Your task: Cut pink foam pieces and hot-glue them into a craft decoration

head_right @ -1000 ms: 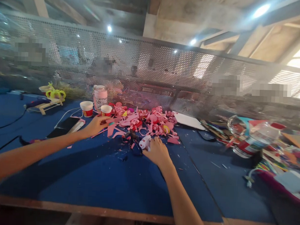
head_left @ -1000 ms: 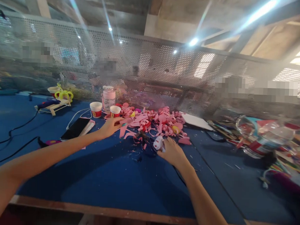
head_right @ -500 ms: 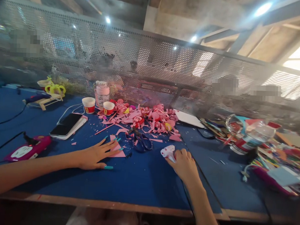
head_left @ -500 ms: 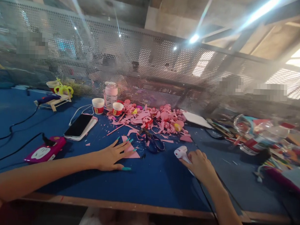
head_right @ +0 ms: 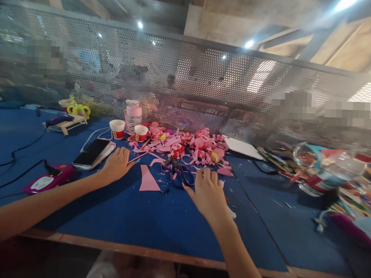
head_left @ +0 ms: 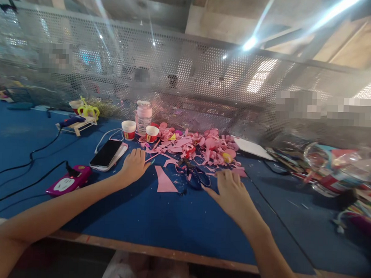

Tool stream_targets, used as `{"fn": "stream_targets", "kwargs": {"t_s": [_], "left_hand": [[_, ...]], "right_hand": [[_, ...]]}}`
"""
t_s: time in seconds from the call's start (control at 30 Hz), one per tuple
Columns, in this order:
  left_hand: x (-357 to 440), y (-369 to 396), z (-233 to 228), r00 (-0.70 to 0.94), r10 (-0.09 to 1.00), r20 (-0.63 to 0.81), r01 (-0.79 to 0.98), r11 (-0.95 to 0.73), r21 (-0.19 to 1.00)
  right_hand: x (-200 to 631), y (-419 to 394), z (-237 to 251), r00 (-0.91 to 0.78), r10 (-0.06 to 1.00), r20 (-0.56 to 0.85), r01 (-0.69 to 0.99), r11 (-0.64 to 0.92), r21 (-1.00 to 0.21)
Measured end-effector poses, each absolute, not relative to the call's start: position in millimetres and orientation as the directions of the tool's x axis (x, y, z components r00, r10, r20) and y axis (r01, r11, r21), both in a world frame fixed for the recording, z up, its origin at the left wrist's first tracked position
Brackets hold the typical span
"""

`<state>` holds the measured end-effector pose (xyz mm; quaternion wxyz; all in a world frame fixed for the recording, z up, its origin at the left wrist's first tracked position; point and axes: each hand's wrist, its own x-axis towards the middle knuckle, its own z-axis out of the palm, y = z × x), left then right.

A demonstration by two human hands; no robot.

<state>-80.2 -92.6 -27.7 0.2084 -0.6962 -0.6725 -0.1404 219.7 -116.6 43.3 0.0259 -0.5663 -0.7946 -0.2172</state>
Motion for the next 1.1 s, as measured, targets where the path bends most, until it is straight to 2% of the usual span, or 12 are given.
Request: {"fn": "stream_targets", "kwargs": {"t_s": [0.13, 0.33, 0.57, 0.83, 1.1], "left_hand": [[-86.0, -89.2, -35.6, 0.021, 0.929, 0.371, 0.990, 0.032, -0.136], [-95.8, -78.9, -43.7, 0.182, 0.961, 0.209, 0.976, -0.150, -0.159], [-90.9, -79.6, -38.8, 0.234, 0.959, 0.160, 0.961, -0.203, -0.187], [-72.3, -76.5, -32.1, 0.103, 0.979, 0.176, 0.979, -0.068, -0.193], [-56.2, -61.4, -19.2, 0.130, 0.985, 0.117, 0.982, -0.111, -0.153]], "right_hand": [[194.6, -91.4, 36.3, -0.434, 0.875, 0.213, 0.884, 0.367, 0.291], [180.3, -58.1, 4.6, -0.392, 0.905, 0.165, 0.911, 0.356, 0.210], [191.8, -46.6, -15.9, -0.276, 0.942, 0.189, 0.958, 0.253, 0.136], [190.6, -40.1, -25.0, -0.157, 0.947, 0.278, 0.987, 0.146, 0.061], [197.8, -31.9, -29.4, -0.054, 0.932, 0.357, 0.998, 0.060, -0.006]]}}
